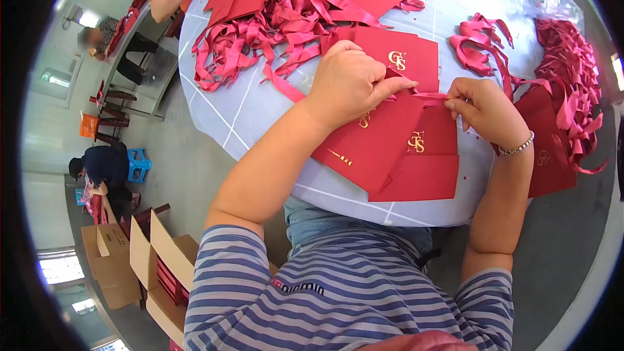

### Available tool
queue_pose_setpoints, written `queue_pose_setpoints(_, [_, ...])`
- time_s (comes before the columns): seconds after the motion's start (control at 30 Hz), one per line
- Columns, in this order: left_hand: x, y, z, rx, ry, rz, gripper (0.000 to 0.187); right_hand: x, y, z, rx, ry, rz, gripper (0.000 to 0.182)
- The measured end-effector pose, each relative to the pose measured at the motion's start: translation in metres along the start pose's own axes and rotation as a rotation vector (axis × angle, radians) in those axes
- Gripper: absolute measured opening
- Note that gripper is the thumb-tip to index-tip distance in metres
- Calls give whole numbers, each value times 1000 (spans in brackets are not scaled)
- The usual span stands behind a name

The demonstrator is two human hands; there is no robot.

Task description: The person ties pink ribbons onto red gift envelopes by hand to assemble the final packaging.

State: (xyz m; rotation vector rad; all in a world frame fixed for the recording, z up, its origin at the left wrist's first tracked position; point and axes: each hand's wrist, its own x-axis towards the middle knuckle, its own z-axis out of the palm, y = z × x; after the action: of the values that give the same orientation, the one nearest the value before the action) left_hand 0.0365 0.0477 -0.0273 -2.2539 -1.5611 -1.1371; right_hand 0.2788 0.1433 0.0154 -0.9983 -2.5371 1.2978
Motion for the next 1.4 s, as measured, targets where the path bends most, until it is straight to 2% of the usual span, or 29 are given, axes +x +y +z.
queue_pose_setpoints(0.6, [-5,-7,5,23,10,-16,53,-4,9,-7,43,-27,67,14])
queue_pose_setpoints(0.73, [-4,-7,4,9,33,-30,54,-3,10,-6,-85,-24,-17,13])
queue_pose_setpoints(0.8, [-3,-9,2,-70,29,-39,53,-3,11,-4,-85,46,-92,11])
queue_pose_setpoints(0.83, [-4,-11,-3,-110,-114,-92,43,-8,5,-3,-37,96,-69,8])
queue_pose_setpoints(0.87, [-4,-11,-5,-124,-120,-84,43,-12,4,-2,-22,168,-77,7])
queue_pose_setpoints(0.97, [-4,-9,-9,-313,-284,-30,22,-23,7,3,27,366,-117,6])
queue_pose_setpoints(1.1, [-3,-10,-12,-344,-284,-22,24,-38,18,29,85,525,-135,8])
queue_pose_setpoints(1.13, [-3,-9,-13,-345,-280,-21,25,-42,18,35,114,544,-60,8])
queue_pose_setpoints(1.23, [-3,1,-12,-303,-264,-12,31,-46,28,50,176,669,-19,10])
queue_pose_setpoints(1.4, [-3,4,-12,-264,-212,-37,40,-46,32,54,207,714,12,12])
